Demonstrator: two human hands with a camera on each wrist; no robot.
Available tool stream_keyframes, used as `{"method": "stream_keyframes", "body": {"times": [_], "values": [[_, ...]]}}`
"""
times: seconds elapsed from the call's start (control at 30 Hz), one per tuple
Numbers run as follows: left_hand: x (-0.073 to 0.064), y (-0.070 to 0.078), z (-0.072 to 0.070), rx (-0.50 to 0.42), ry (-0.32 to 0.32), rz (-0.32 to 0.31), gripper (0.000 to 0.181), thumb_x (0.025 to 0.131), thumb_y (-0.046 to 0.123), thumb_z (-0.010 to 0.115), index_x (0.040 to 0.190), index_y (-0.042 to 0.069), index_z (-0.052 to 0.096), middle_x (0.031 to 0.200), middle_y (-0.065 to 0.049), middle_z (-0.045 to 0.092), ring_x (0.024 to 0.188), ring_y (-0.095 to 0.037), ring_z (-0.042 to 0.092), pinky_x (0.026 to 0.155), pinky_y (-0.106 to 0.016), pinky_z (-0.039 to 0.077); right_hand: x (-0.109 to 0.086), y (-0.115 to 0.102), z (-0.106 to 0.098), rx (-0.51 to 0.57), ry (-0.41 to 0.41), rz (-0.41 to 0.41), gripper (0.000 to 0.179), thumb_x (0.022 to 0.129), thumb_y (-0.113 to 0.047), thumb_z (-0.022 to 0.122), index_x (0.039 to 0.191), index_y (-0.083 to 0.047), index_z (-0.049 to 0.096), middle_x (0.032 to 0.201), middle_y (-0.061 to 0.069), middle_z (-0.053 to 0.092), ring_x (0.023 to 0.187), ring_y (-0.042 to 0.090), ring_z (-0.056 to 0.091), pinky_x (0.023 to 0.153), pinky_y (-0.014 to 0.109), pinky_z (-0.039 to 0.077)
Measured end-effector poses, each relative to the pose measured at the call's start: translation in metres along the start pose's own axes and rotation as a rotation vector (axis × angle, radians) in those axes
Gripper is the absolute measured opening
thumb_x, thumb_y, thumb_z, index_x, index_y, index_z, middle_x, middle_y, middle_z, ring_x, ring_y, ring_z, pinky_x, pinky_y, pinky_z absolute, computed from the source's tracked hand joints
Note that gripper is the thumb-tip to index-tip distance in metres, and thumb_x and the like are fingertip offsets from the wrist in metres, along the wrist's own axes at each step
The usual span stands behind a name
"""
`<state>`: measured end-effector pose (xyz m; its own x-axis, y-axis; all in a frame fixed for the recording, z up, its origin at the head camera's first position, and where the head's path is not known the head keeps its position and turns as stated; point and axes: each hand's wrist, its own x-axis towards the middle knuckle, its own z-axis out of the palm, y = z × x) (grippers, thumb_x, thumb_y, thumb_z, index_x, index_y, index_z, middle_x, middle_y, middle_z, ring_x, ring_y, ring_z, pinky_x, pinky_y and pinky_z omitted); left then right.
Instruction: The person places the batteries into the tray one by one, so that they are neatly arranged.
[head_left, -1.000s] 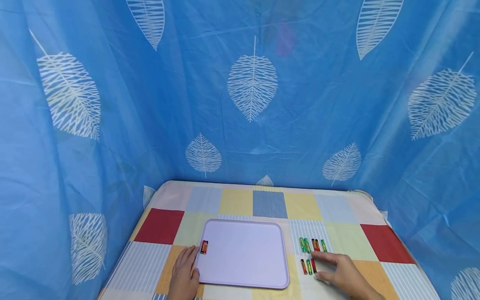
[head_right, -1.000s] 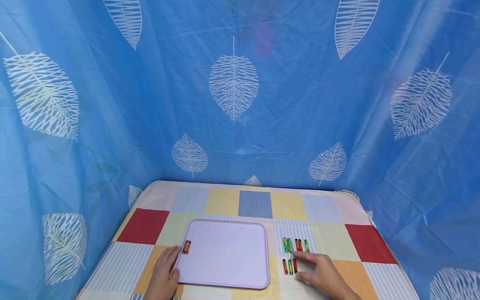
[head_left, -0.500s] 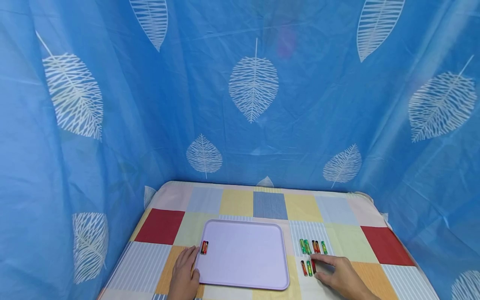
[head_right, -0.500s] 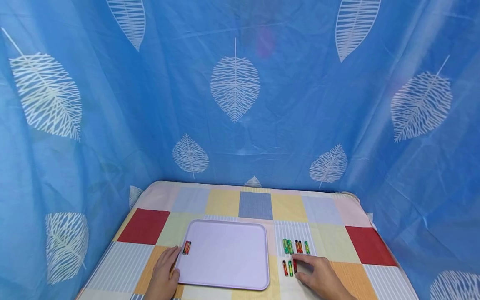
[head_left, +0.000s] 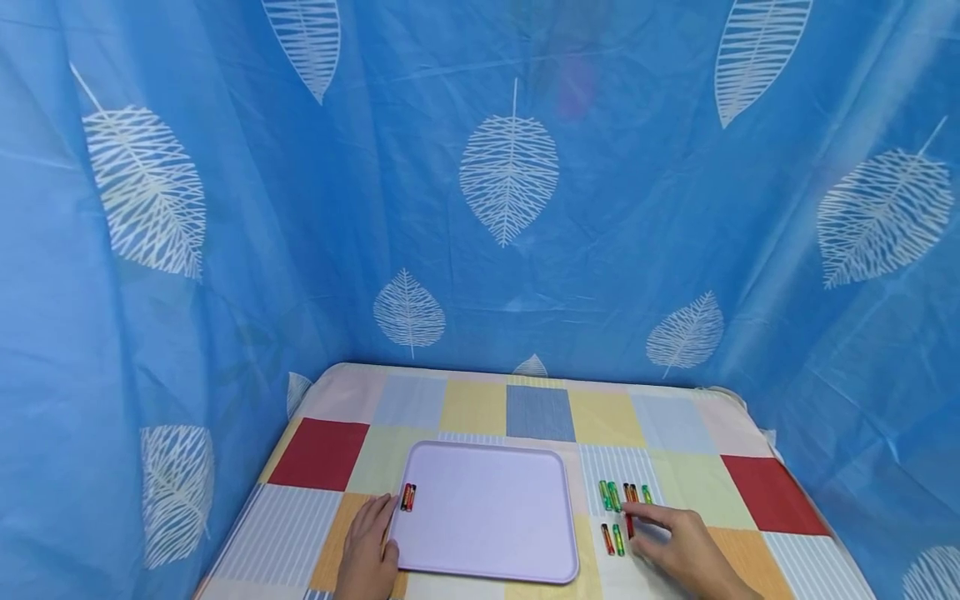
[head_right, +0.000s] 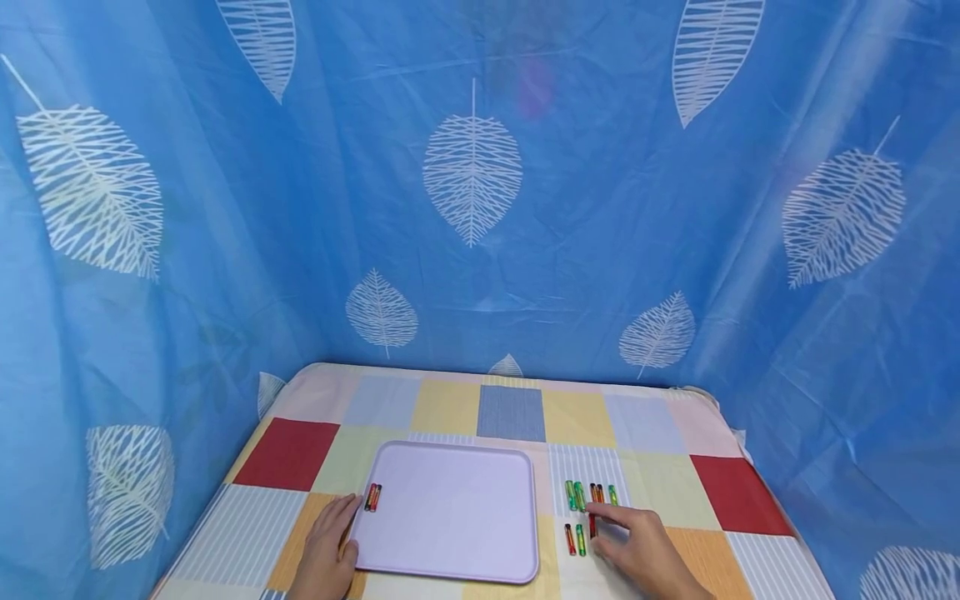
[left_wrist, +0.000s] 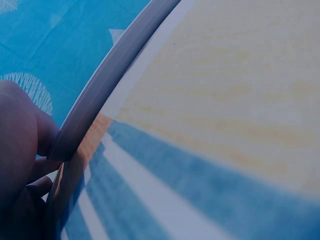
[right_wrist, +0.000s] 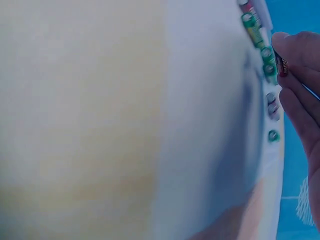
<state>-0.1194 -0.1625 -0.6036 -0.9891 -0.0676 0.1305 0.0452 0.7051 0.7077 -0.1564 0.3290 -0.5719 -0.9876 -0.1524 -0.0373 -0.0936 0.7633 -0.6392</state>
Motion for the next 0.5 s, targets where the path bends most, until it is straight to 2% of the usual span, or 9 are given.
{"method": "stream_keyframes", "body": {"times": [0.2,0.33,0.5], "values": [[0.002,0.0,0.0,0.0,-0.002,-0.001,0.064,0.09,-0.004,0.064,0.154,-0.003,0.058,0.16,-0.024,0.055,0.155,-0.051,0.038,0.127,-0.073,0.029,0.013,-0.016,0.002,0.024,0.023,-0.144,0.045,0.087,-0.018,0.091,0.131,-0.016,0.081,0.128,0.002,0.081,0.122,0.016,0.074,0.098,0.043,0.068],[0.001,-0.003,0.002,-0.004,0.015,0.019,0.063,0.09,-0.006,0.064,0.153,-0.003,0.059,0.158,-0.025,0.056,0.154,-0.052,0.039,0.126,-0.073,0.03,0.023,-0.027,0.013,0.059,0.053,-0.251,0.044,0.088,-0.016,0.091,0.13,-0.012,0.081,0.126,0.002,0.082,0.119,0.011,0.075,0.095,0.039,0.069],[0.0,-0.005,0.004,0.007,0.036,0.044,0.062,0.089,-0.006,0.065,0.151,-0.003,0.061,0.156,-0.024,0.058,0.153,-0.051,0.042,0.126,-0.072,0.032,0.037,-0.045,0.03,0.124,0.038,-0.32,0.043,0.091,-0.017,0.089,0.133,-0.009,0.079,0.126,0.003,0.082,0.117,0.015,0.078,0.094,0.036,0.069]]}}
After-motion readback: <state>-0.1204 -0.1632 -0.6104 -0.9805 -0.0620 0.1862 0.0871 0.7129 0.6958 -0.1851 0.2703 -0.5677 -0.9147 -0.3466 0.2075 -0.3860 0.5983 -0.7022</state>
